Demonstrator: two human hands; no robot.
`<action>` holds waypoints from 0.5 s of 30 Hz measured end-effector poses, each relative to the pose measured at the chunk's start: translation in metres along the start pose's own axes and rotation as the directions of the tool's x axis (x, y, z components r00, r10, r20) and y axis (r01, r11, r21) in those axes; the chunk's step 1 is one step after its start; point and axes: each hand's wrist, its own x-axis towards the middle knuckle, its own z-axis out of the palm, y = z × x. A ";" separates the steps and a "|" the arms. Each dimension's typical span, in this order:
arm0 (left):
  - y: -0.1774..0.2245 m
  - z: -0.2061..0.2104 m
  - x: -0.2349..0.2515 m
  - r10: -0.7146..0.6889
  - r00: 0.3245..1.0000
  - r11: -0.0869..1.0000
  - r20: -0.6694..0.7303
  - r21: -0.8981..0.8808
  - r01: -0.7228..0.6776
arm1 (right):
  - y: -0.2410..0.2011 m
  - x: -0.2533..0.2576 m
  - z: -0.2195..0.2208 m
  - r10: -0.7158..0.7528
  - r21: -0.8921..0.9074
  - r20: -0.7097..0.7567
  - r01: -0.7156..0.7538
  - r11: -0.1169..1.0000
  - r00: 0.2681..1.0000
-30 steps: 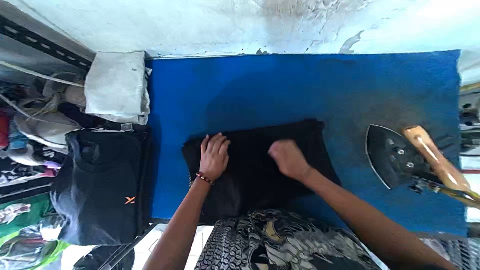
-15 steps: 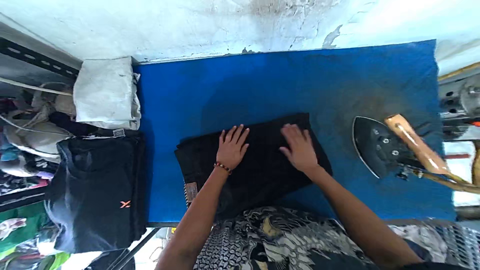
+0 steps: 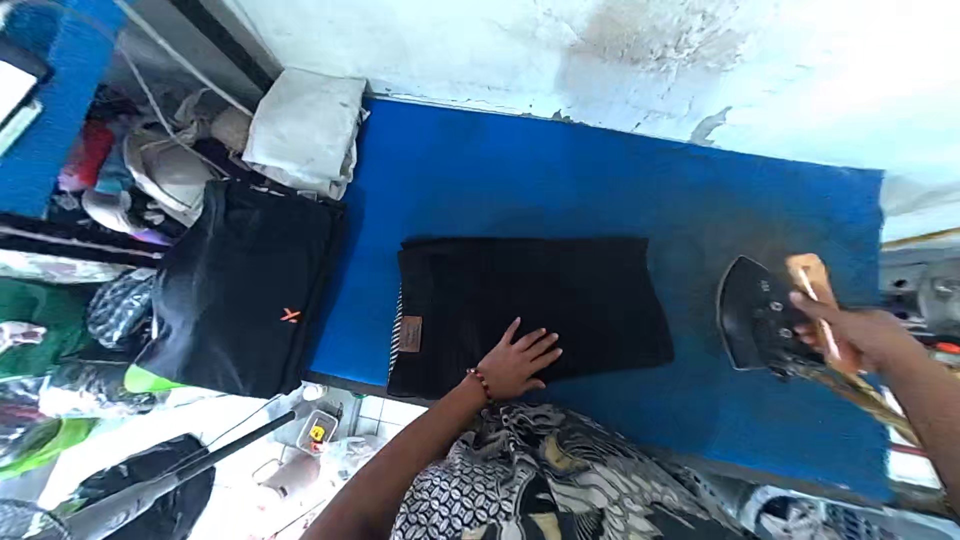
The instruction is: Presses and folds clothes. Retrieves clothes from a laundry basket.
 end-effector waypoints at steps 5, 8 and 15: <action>-0.034 -0.030 -0.063 -0.439 0.801 0.877 -0.406 -0.003 0.480 | -0.096 -0.082 0.029 -0.192 -0.050 0.249 0.211 0.976 0.949; -0.085 -0.029 -0.092 -0.586 0.690 0.766 -0.425 -0.014 0.643 | -0.157 -0.138 0.097 -0.402 -0.248 0.357 0.501 0.829 0.843; -0.104 -0.013 -0.101 -0.576 0.674 0.758 -0.462 0.007 0.652 | -0.214 -0.120 0.150 -0.606 -0.423 0.476 0.771 0.477 0.637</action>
